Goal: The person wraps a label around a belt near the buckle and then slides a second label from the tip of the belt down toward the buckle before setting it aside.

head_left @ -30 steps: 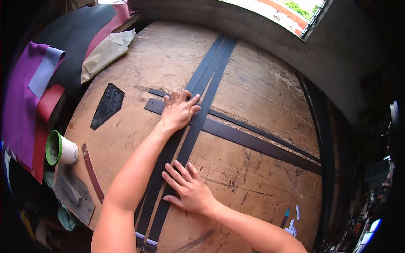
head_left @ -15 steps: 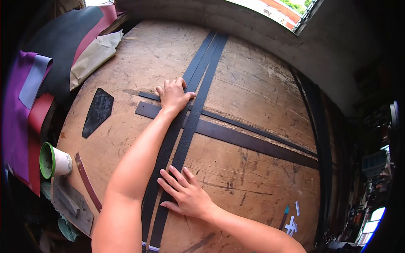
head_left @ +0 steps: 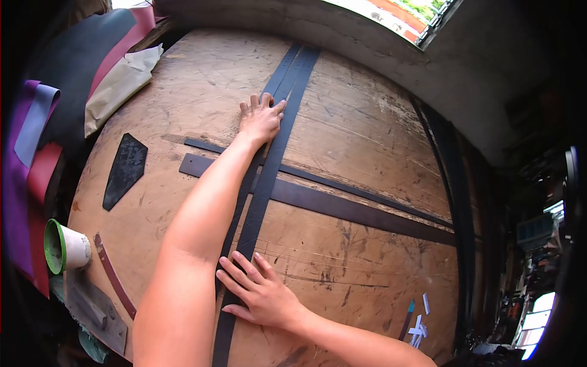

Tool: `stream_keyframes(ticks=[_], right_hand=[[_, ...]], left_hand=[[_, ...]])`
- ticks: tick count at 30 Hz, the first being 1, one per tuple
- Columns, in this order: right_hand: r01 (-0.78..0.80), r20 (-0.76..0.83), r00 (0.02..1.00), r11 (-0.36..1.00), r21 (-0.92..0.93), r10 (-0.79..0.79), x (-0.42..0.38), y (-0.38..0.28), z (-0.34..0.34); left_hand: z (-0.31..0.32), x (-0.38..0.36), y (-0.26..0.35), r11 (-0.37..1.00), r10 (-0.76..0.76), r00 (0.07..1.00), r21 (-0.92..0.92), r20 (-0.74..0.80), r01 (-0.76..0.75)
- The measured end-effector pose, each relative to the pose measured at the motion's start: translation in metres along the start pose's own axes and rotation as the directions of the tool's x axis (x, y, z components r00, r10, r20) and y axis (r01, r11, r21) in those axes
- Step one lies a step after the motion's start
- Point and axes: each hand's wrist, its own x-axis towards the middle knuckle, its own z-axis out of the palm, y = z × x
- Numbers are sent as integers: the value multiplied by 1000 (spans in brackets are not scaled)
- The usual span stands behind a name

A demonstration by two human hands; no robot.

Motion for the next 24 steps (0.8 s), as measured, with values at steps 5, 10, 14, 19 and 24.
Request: stream_keyframes(ticks=[5, 10, 14, 19, 24], right_hand=[[3, 20, 1000, 1000, 5, -3, -1, 2, 4], [10, 31, 999, 1000, -5, -10, -2, 3, 3], [5, 24, 1000, 1000, 2, -5, -2, 3, 1], [10, 31, 999, 999, -41, -9, -2, 1, 2], [-4, 33, 999, 997, -79, 6, -2, 0, 2]], left_hand=[[2, 33, 7, 998, -45, 997, 54, 63, 42], [-5, 53, 14, 990, -121, 987, 81, 105, 112], [0, 45, 12, 994, -92, 994, 66, 60, 88], [-25, 22, 25, 993, -109, 977, 61, 184, 99], [-34, -22, 38, 997, -74, 967, 33, 242, 68]])
